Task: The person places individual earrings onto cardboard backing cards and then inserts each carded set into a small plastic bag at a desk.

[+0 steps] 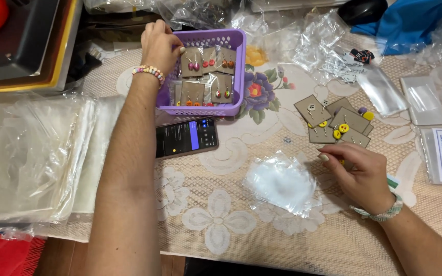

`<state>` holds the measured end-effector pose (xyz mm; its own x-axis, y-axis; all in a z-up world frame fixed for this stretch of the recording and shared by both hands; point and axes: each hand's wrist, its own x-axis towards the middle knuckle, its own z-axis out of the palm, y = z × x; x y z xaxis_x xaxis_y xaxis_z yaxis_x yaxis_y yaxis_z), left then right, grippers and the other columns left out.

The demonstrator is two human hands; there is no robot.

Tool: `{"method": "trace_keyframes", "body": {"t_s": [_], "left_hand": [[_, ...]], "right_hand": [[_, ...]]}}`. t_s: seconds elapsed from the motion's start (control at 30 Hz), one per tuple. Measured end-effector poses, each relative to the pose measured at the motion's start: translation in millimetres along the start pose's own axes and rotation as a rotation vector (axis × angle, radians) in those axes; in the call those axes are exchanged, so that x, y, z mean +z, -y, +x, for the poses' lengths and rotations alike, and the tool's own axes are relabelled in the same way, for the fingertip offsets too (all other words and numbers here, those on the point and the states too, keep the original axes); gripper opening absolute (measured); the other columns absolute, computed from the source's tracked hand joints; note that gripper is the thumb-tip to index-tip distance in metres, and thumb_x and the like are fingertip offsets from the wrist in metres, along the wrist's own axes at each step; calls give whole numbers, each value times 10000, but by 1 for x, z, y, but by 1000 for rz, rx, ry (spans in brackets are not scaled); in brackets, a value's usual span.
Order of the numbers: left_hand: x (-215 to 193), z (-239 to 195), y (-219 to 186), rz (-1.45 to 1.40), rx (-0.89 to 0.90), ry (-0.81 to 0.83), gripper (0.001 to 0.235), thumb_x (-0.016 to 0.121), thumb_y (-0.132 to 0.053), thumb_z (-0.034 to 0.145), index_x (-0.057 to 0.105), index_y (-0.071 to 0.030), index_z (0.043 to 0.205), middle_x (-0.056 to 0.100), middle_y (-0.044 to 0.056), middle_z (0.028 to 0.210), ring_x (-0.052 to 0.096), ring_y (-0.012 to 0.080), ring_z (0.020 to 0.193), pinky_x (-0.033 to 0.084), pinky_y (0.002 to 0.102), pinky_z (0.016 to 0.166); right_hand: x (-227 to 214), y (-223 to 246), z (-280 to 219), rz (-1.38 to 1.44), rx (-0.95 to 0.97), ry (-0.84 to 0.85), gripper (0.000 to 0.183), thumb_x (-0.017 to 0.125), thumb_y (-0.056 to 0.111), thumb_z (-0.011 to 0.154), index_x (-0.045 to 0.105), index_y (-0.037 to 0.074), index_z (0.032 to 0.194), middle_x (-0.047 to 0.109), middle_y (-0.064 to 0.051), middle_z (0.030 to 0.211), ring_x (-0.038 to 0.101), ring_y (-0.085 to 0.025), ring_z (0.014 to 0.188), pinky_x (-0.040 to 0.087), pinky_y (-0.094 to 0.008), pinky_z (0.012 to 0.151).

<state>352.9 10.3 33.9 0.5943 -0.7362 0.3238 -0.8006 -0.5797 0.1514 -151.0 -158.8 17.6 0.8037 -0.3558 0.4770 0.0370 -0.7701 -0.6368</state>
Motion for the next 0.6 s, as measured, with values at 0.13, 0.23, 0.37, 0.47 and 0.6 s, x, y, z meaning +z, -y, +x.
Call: {"method": "trace_keyframes", "body": {"t_s": [0.13,0.23,0.37,0.47,0.6], "left_hand": [[0,-4,-11,193,72,-68,290,908,-267,758,756,-93,934,522,98,1059,468,315,1024,448,441,942],[-5,-4,-26,85,79,-196,67,711,-67,906,769,-88,881,612,80,921,540,301,944,474,449,833],[-37,-52,-91,-46,190,-317,60,716,-64,899,764,-98,913,691,65,914,582,282,892,486,418,761],[-53,-113,-163,-283,391,-376,141,673,71,867,717,-40,942,710,111,951,636,291,954,485,433,930],[-49,-187,-232,-649,557,207,323,645,-229,852,609,-17,1094,633,178,1032,552,360,1038,452,501,944]], "right_hand": [[-1,1,2,-5,-14,-25,103,718,88,925,746,23,1000,755,-94,943,721,-187,829,597,-280,772],[-5,7,3,-18,-6,-65,95,720,40,935,750,11,1020,754,-109,967,716,-191,838,581,-282,774],[-18,0,8,-132,-30,-210,57,714,21,1000,756,-14,1018,747,-120,942,682,-197,794,533,-307,770],[-29,-8,12,-155,-41,-319,69,749,-32,1027,749,-66,1087,735,-189,973,673,-225,802,551,-305,713],[-24,-1,18,68,20,-153,140,767,0,914,743,-9,1051,690,-139,809,604,-198,623,518,-315,589]]}}
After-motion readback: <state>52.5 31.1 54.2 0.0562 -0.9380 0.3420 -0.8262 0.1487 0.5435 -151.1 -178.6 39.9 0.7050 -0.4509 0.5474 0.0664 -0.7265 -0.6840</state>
